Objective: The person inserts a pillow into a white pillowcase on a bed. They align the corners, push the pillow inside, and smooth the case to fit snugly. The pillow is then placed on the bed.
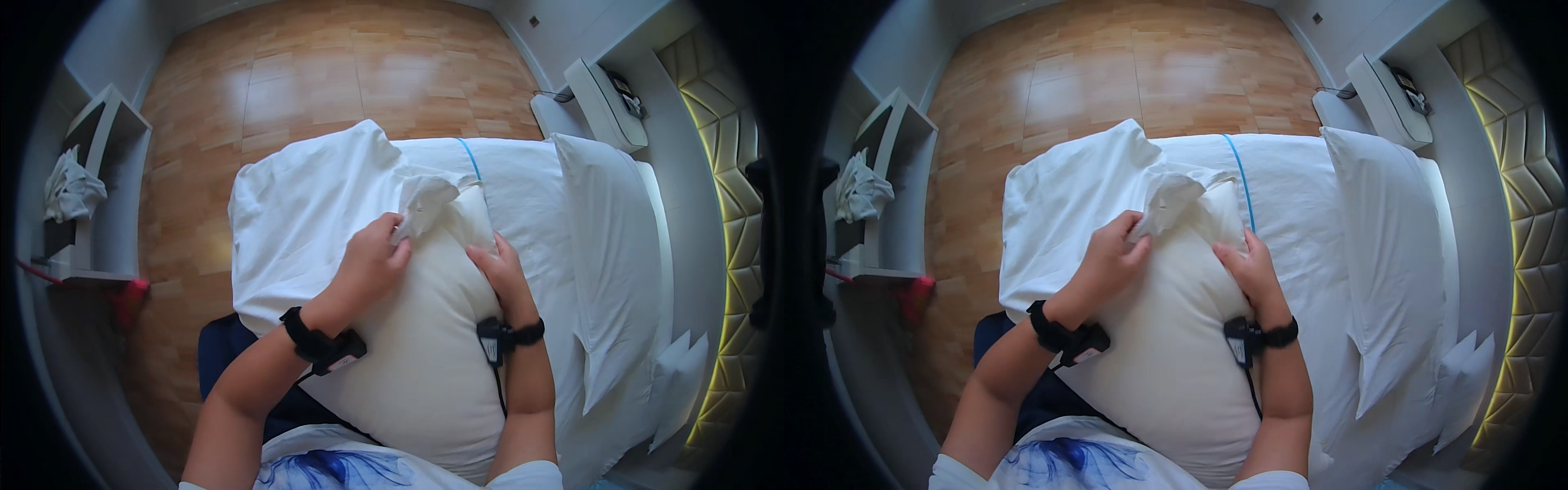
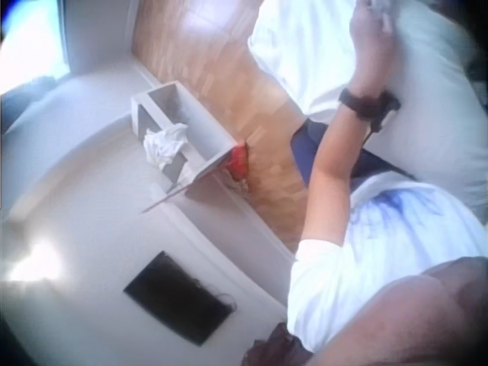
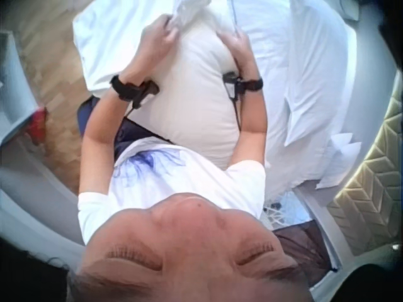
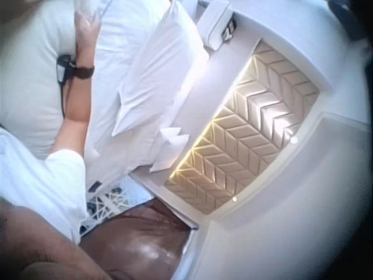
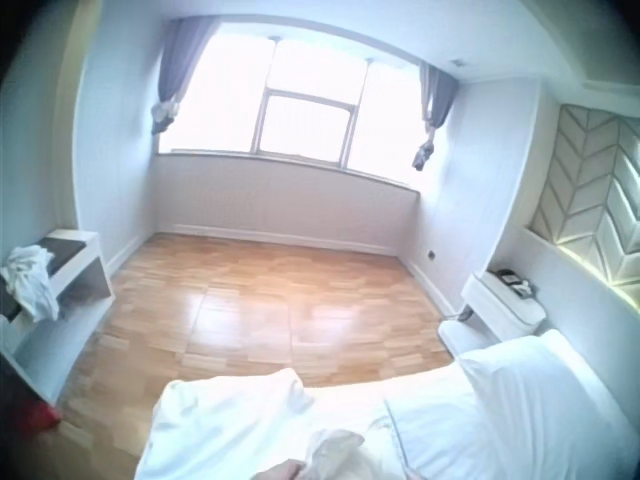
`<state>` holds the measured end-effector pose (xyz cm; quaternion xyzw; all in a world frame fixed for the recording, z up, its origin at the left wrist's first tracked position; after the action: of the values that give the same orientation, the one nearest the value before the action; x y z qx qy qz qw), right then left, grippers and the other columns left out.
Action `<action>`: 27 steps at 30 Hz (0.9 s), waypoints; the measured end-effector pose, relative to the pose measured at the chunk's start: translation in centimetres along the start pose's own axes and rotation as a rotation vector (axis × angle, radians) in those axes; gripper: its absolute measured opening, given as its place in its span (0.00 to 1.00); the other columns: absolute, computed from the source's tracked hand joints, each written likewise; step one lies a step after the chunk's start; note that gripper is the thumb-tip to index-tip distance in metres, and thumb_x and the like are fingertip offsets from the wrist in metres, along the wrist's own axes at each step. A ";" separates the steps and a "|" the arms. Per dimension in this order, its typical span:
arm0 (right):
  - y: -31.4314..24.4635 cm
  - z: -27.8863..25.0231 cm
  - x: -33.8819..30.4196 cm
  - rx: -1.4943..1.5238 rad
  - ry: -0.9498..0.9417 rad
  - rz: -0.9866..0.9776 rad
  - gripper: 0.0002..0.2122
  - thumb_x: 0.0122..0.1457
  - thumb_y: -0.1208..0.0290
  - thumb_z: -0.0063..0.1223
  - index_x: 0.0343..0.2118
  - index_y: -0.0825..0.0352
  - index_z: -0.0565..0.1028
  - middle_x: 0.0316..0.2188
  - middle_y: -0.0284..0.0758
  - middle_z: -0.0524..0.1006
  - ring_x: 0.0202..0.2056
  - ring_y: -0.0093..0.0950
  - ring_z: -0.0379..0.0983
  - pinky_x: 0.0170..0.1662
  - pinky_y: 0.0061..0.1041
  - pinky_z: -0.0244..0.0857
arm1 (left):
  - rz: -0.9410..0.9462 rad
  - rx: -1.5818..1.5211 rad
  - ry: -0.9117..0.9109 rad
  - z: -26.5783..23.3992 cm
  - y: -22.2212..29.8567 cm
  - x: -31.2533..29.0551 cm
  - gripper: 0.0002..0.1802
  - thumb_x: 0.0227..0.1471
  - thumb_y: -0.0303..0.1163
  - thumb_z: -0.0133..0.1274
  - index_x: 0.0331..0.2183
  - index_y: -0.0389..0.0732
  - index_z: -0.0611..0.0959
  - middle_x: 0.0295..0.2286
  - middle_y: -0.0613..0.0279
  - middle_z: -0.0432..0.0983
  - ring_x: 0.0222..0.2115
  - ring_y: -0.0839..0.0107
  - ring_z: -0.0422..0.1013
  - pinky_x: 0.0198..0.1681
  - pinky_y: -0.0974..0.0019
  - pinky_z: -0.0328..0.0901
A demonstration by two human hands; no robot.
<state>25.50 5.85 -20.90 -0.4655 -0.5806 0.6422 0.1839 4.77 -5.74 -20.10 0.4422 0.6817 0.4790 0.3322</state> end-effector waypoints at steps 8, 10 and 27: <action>-4.4 4.3 -9.4 -0.446 0.011 -0.587 0.21 0.55 0.73 0.59 0.50 0.78 0.69 0.37 0.52 0.79 0.39 0.43 0.79 0.43 0.33 0.71 | -0.047 -0.333 -0.058 -2.6 2.0 0.3 0.11 0.63 0.30 0.52 0.43 0.34 0.81 0.25 0.80 0.69 0.25 0.91 0.59 0.27 0.81 0.55; -5.3 5.3 -10.4 -0.545 -0.047 -0.674 0.24 0.54 0.73 0.61 0.51 0.79 0.68 0.36 0.54 0.77 0.38 0.50 0.76 0.42 0.37 0.71 | -0.019 -0.304 -0.072 -2.7 2.3 0.4 0.11 0.62 0.30 0.53 0.42 0.34 0.82 0.25 0.79 0.70 0.26 0.90 0.61 0.28 0.81 0.57; 0.7 6.8 -0.4 -0.510 -0.074 -0.241 0.18 0.61 0.57 0.47 0.46 0.67 0.76 0.31 0.52 0.78 0.37 0.54 0.74 0.38 0.46 0.68 | 0.490 0.086 -0.177 -1.3 3.8 -1.0 0.04 0.53 0.24 0.60 0.34 0.37 0.84 0.26 0.59 0.77 0.23 0.70 0.71 0.28 0.71 0.66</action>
<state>20.33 1.47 -22.10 -0.4004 -0.7808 0.4657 0.1145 5.11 -6.59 -16.08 0.6478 0.5422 0.4754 0.2456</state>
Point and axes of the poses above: each hand's wrist, its own x-axis towards the middle knuckle, its own z-axis out of the palm, y = z × x, the point moved 2 cm from there along x, towards the middle knuckle
